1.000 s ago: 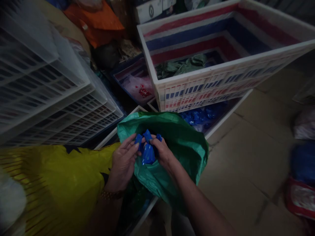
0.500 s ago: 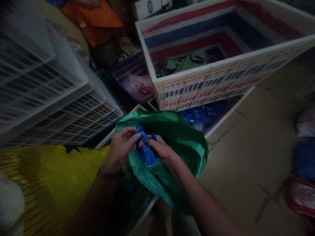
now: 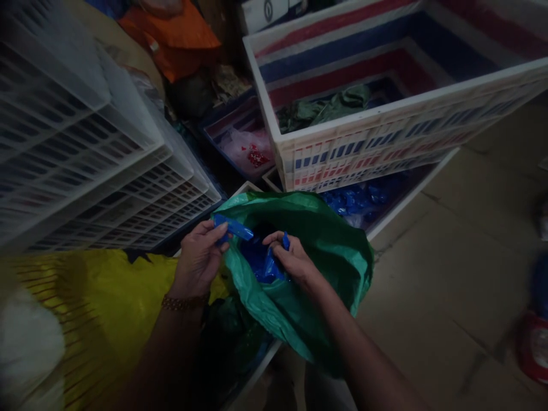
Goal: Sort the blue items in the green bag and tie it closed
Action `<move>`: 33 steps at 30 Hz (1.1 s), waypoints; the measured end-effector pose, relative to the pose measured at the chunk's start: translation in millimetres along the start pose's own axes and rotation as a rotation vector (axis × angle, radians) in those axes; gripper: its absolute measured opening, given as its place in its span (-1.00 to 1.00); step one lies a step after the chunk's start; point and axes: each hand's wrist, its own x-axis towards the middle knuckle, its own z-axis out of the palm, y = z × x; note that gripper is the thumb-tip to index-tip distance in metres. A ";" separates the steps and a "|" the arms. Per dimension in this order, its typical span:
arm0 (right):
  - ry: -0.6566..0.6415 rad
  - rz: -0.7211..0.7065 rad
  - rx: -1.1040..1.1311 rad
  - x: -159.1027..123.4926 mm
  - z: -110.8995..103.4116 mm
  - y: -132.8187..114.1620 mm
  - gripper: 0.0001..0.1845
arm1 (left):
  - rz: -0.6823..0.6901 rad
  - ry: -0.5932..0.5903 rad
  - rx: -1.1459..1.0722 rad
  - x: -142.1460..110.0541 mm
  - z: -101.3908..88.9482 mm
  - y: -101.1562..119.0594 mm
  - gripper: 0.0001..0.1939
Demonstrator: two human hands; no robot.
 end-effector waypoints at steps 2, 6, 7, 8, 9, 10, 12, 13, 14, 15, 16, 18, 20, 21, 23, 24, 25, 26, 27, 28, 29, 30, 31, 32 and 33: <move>0.033 -0.014 -0.083 2.4 -1.3 2.8 -0.69 | -0.004 -0.015 0.000 -2.9 1.0 -0.5 -0.65; 0.014 -0.269 -0.424 5.7 -7.0 9.6 -0.45 | -0.015 -0.028 0.009 -7.8 4.6 -4.2 -0.66; 0.024 -0.376 -0.532 5.0 -8.2 10.1 -0.32 | -0.025 -0.026 0.004 -8.7 5.4 -5.1 -0.65; 0.036 -0.472 -0.611 3.3 -8.5 9.7 -0.22 | -0.037 -0.024 -0.002 -9.6 6.1 -6.0 -0.64; 0.054 -0.547 -0.644 0.9 -7.7 8.1 -0.19 | -0.051 -0.023 -0.012 -10.5 6.8 -7.1 -0.64; 0.064 -0.595 -0.628 -2.2 -5.5 5.4 -0.23 | -0.066 -0.021 -0.025 -11.4 7.7 -8.4 -0.63; 0.068 -0.623 -0.471 -9.2 3.4 -1.8 -0.40 | -0.097 -0.015 -0.057 -13.9 9.8 -12.2 -0.63; 0.080 -0.604 -0.359 -12.3 9.6 -5.4 -0.50 | -0.112 -0.013 -0.075 -15.5 11.1 -14.8 -0.64; 0.105 -0.565 -0.242 -14.8 16.2 -8.5 -0.60 | -0.121 -0.011 -0.094 -17.4 12.6 -17.7 -0.64; 0.141 -0.514 -0.128 -16.5 22.8 -10.8 -0.67 | -0.128 -0.009 -0.115 -19.5 13.9 -20.7 -0.64; 0.180 -0.455 -0.021 -17.5 28.5 -12.1 -0.70 | -0.132 -0.007 -0.134 -21.7 14.8 -23.6 -0.64; 0.253 -0.353 0.135 -17.6 35.8 -12.4 -0.69 | -0.143 -0.013 -0.154 -25.6 14.5 -27.7 -0.63; 0.274 -0.296 0.198 -16.7 36.6 -11.2 -0.66 | -0.149 -0.043 -0.123 -27.8 9.8 -27.8 -0.64; 0.260 -0.283 0.201 -16.3 34.9 -10.8 -0.65 | -0.147 -0.071 -0.090 -27.9 5.5 -26.2 -0.65; 0.199 -0.288 0.162 -15.8 29.0 -11.1 -0.66 | -0.133 -0.148 0.003 -26.3 -5.6 -20.7 -0.66; 0.151 -0.297 0.125 -15.8 25.6 -12.0 -0.67 | -0.121 -0.188 0.053 -25.0 -11.6 -17.5 -0.67; 0.094 -0.304 0.080 -15.9 22.3 -13.4 -0.68 | -0.104 -0.225 0.104 -23.9 -17.3 -14.5 -0.68; 0.033 -0.307 0.031 -16.1 19.5 -15.0 -0.70 | -0.081 -0.253 0.154 -23.3 -22.1 -12.2 -0.69; -0.026 -0.306 -0.015 -16.5 17.2 -16.8 -0.70 | -0.051 -0.272 0.200 -23.3 -25.6 -10.9 -0.70; -0.076 -0.302 -0.059 -17.0 15.6 -18.6 -0.70 | -0.020 -0.282 0.236 -24.0 -27.8 -11.0 -0.70; -0.110 -0.298 -0.097 -17.3 14.5 -20.1 -0.70 | 0.007 -0.284 0.258 -25.2 -28.6 -12.7 -0.70; -0.123 -0.298 -0.128 -17.6 13.9 -21.2 -0.70 | 0.022 -0.288 0.270 -26.7 -28.0 -16.1 -0.71; -0.122 -0.299 -0.156 -17.4 13.7 -21.5 -0.70 | 0.023 -0.297 0.271 -28.1 -26.2 -21.3 -0.71; -0.111 -0.302 -0.180 -16.8 13.5 -20.9 -0.70 | 0.012 -0.311 0.270 -29.2 -23.4 -27.9 -0.72; -0.088 -0.308 -0.202 -15.6 12.9 -19.2 -0.70 | -0.007 -0.324 0.273 -30.1 -19.8 -35.5 -0.74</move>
